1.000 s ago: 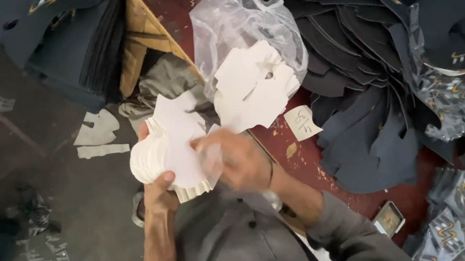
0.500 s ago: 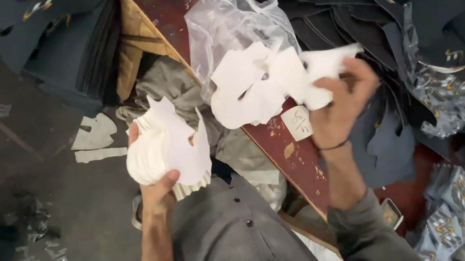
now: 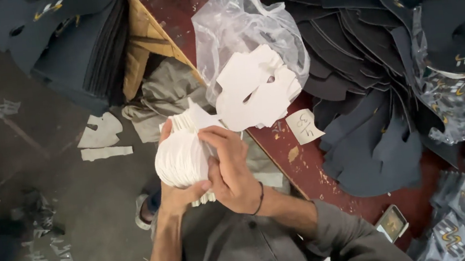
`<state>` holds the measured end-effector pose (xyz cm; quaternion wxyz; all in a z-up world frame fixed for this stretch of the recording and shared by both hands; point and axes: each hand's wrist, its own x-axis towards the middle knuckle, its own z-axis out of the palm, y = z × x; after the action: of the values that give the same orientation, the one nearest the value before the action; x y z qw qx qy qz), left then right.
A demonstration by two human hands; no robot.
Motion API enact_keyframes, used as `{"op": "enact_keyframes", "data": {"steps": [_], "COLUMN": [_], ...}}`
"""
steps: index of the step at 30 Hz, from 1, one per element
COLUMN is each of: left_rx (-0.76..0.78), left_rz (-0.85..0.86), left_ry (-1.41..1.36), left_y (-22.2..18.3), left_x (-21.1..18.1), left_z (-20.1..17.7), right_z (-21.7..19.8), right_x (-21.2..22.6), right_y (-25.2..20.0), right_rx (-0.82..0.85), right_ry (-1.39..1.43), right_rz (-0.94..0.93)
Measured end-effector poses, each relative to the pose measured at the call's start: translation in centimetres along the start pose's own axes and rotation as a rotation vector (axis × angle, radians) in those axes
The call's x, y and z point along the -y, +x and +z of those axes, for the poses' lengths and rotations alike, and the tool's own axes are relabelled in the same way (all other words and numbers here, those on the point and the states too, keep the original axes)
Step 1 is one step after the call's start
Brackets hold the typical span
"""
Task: Sorting and counting white paper cutouts on a workbench in a production area.
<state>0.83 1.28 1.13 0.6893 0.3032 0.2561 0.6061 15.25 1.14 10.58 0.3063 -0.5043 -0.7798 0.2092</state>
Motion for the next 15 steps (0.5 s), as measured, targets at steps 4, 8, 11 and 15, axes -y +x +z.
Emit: {"op": "enact_keyframes", "data": {"steps": [4, 8, 11, 15], "left_rx": [0.192, 0.517, 0.972, 0.974], "left_rz": [-0.14, -0.201, -0.244, -0.482], "left_ry": [-0.079, 0.028, 0.209, 0.14], "left_y": [-0.1, 1.7, 3.0, 4.2], "left_x": [-3.1, -6.7, -8.2, -8.4], "left_z": [0.2, 2.7, 4.2, 5.2], "right_z": [-6.8, -10.4, -10.7, -12.4], "right_x": [-2.4, -6.8, -8.4, -8.8], "right_y": [2.8, 6.0, 4.3, 0.5], "right_rx": [0.337, 0.354, 0.518, 0.486], "right_ry": [0.067, -0.002, 0.139, 0.252], "right_rz": [-0.113, -0.342, -0.439, -0.354]}}
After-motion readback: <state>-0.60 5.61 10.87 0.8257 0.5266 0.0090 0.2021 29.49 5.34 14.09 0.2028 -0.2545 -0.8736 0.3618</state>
